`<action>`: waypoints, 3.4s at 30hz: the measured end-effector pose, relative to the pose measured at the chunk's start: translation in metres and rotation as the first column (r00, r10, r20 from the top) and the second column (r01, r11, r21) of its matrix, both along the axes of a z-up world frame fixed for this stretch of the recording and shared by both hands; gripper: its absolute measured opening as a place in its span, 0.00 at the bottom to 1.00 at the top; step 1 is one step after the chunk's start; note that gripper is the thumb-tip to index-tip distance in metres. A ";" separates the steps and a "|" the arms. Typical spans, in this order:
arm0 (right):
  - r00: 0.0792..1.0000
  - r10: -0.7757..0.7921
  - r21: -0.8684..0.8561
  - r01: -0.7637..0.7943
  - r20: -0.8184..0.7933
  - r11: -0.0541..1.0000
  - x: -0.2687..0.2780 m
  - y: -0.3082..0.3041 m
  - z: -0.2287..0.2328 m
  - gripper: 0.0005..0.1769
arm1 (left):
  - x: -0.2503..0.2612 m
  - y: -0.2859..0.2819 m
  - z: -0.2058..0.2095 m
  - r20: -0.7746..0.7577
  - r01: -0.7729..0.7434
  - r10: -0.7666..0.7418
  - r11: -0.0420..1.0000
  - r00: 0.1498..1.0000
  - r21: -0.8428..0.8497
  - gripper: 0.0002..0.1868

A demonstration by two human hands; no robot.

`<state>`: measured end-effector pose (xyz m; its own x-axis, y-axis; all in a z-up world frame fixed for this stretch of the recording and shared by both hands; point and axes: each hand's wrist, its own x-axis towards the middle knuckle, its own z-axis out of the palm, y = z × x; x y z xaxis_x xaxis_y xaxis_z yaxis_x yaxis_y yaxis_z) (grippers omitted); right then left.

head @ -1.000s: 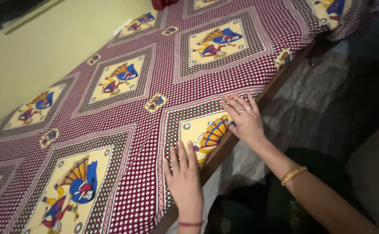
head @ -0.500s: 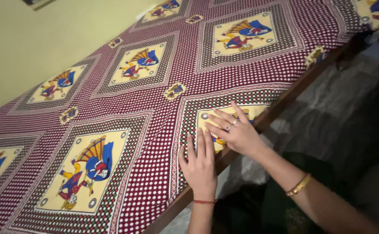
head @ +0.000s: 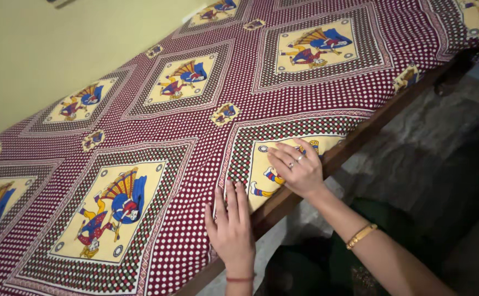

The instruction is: The person smooths and tucks a patterned bedsheet over a mattress on a wooden bed frame. They repeatedly pull the fabric taut and fold the edges under the mattress along the sides and corners to secure the sheet.

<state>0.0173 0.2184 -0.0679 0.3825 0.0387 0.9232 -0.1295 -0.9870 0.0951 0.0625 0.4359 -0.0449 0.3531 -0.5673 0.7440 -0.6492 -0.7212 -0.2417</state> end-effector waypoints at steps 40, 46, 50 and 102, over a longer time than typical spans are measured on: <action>0.953 0.100 0.216 -0.037 -0.285 0.976 -0.006 0.066 0.025 0.40 | 0.020 0.100 -0.018 -0.008 -0.142 0.142 0.989 0.990 0.026 0.25; 0.861 0.402 -0.106 -0.452 -0.311 0.886 0.008 0.122 0.032 0.32 | 0.031 0.104 -0.026 0.010 -0.064 0.065 0.996 0.998 -0.062 0.22; 0.948 0.290 -0.119 -0.306 -0.136 0.945 0.024 0.149 0.029 0.21 | 0.028 0.105 -0.017 0.012 -0.058 0.059 0.995 0.998 -0.079 0.23; 0.634 0.088 0.182 0.084 -0.768 0.980 0.130 0.081 0.054 0.46 | 0.037 0.227 0.012 -0.105 -0.107 0.110 0.994 0.988 0.036 0.25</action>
<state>0.1474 0.2994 -0.0137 0.9554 -0.0947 0.2796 -0.0922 -0.9955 -0.0219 0.0998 0.6625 -0.0327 0.4901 -0.5432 0.6817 -0.5908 -0.7820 -0.1983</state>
